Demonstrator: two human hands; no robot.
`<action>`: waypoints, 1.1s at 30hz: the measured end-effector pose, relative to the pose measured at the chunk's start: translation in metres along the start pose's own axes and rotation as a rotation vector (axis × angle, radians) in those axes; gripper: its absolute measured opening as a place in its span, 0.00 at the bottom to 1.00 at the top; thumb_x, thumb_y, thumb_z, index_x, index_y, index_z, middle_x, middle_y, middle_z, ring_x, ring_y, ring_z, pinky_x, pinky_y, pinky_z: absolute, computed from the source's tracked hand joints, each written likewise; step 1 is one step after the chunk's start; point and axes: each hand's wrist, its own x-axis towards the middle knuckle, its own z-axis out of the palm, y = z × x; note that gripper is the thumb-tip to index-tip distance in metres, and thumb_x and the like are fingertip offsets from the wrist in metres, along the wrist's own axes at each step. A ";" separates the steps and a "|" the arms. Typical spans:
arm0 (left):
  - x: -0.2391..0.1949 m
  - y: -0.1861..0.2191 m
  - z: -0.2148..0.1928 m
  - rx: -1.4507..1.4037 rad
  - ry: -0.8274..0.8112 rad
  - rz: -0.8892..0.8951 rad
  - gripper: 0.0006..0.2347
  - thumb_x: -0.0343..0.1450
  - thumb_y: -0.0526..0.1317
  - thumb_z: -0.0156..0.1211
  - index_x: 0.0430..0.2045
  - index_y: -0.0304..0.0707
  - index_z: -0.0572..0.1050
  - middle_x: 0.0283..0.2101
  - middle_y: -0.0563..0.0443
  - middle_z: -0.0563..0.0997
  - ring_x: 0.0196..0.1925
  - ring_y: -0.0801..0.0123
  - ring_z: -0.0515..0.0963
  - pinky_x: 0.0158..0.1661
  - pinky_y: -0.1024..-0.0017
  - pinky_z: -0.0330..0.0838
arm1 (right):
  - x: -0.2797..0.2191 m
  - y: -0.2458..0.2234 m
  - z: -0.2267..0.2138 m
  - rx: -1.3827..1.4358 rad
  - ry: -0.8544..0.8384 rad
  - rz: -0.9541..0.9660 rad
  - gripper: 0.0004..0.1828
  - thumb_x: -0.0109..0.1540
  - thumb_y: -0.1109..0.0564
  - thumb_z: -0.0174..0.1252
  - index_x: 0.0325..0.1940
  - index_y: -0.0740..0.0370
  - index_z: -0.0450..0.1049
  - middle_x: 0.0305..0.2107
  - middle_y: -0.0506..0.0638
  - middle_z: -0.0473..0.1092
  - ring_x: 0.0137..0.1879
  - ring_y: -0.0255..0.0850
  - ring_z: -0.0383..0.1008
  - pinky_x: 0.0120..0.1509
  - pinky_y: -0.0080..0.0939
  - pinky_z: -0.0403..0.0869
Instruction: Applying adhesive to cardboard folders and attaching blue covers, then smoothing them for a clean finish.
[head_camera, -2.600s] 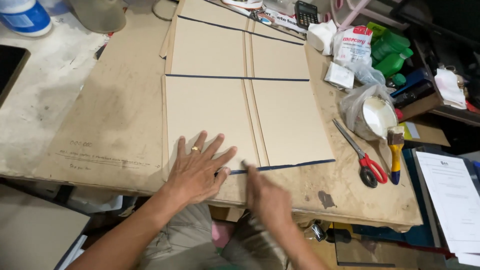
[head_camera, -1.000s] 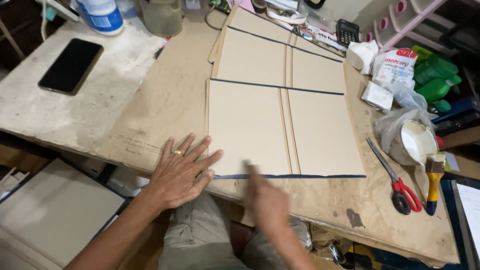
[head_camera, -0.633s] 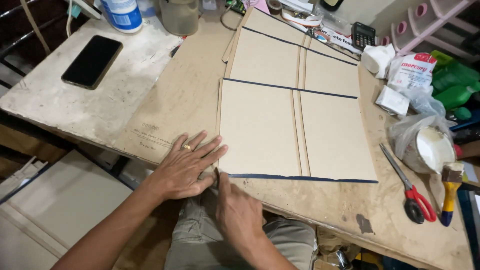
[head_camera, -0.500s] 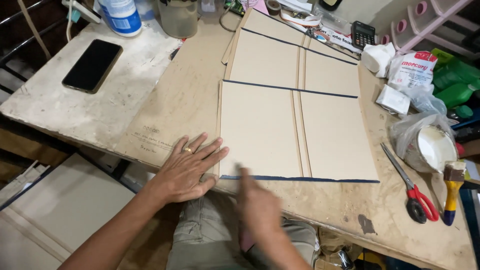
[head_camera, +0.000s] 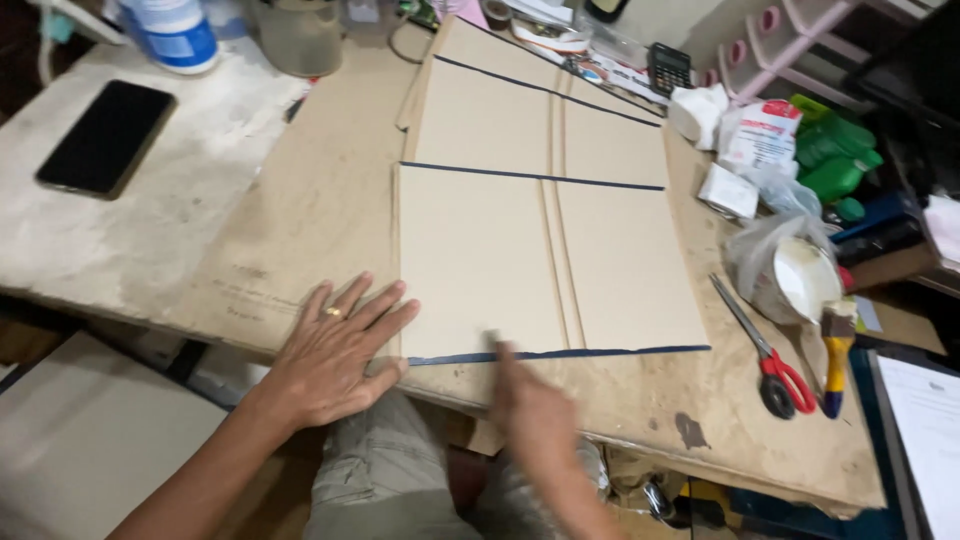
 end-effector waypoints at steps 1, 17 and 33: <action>0.003 0.000 -0.004 -0.247 -0.109 -0.020 0.33 0.74 0.67 0.36 0.76 0.63 0.49 0.79 0.63 0.48 0.80 0.62 0.42 0.72 0.52 0.32 | 0.000 0.014 -0.011 0.047 0.105 0.030 0.26 0.67 0.58 0.48 0.71 0.51 0.64 0.23 0.42 0.71 0.16 0.35 0.63 0.15 0.37 0.61; 0.102 0.109 -0.068 -0.911 -0.449 0.029 0.26 0.72 0.45 0.49 0.66 0.39 0.59 0.70 0.45 0.63 0.74 0.51 0.55 0.71 0.44 0.46 | -0.040 0.072 -0.023 0.049 0.162 0.210 0.20 0.71 0.47 0.39 0.61 0.54 0.69 0.16 0.41 0.67 0.13 0.32 0.59 0.12 0.33 0.63; 0.118 0.140 -0.050 -0.732 -0.435 -0.010 0.19 0.74 0.48 0.42 0.54 0.39 0.71 0.60 0.39 0.73 0.65 0.49 0.69 0.64 0.36 0.56 | -0.003 0.080 -0.058 0.554 0.109 0.360 0.27 0.69 0.47 0.43 0.71 0.54 0.66 0.66 0.52 0.66 0.73 0.48 0.65 0.77 0.46 0.62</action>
